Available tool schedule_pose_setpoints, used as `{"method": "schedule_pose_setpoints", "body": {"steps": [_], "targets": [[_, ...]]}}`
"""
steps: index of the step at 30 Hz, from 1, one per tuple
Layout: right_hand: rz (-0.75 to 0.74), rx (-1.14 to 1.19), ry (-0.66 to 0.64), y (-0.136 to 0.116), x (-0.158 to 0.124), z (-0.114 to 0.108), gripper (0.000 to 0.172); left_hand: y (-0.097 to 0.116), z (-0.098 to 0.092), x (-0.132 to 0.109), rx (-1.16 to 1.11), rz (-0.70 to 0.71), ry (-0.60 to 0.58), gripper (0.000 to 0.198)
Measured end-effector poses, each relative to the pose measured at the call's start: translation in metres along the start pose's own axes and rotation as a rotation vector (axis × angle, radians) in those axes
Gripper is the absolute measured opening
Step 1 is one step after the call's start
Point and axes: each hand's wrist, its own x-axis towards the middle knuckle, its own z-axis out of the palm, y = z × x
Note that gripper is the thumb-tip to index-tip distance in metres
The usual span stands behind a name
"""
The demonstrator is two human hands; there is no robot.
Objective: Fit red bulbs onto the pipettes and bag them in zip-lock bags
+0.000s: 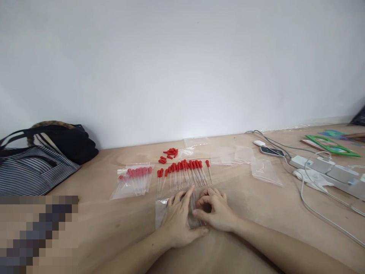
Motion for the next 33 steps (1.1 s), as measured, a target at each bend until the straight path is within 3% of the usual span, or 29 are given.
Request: {"method": "schedule_pose_setpoints", "body": {"steps": [13, 17, 22, 28, 33], "targets": [[-0.033, 0.177, -0.012, 0.005, 0.0, 0.001, 0.014, -0.009, -0.004, -0.008, -0.036, 0.008, 0.042, 0.093], [-0.036, 0.183, -0.057, 0.004, -0.002, 0.001, 0.017, -0.014, -0.004, -0.011, -0.07, 0.009, 0.082, 0.082], [-0.008, 0.188, -0.089, 0.001, -0.001, -0.001, 0.018, -0.012, -0.007, -0.012, -0.064, 0.028, 0.08, 0.101], [-0.037, 0.176, -0.177, 0.0, 0.0, -0.005, 0.022, -0.009, -0.007, -0.01, -0.037, 0.008, 0.071, 0.082], [-0.085, 0.072, -0.079, 0.002, 0.002, 0.002, 0.029, -0.004, -0.006, -0.009, -0.003, -0.028, 0.041, 0.088]]}}
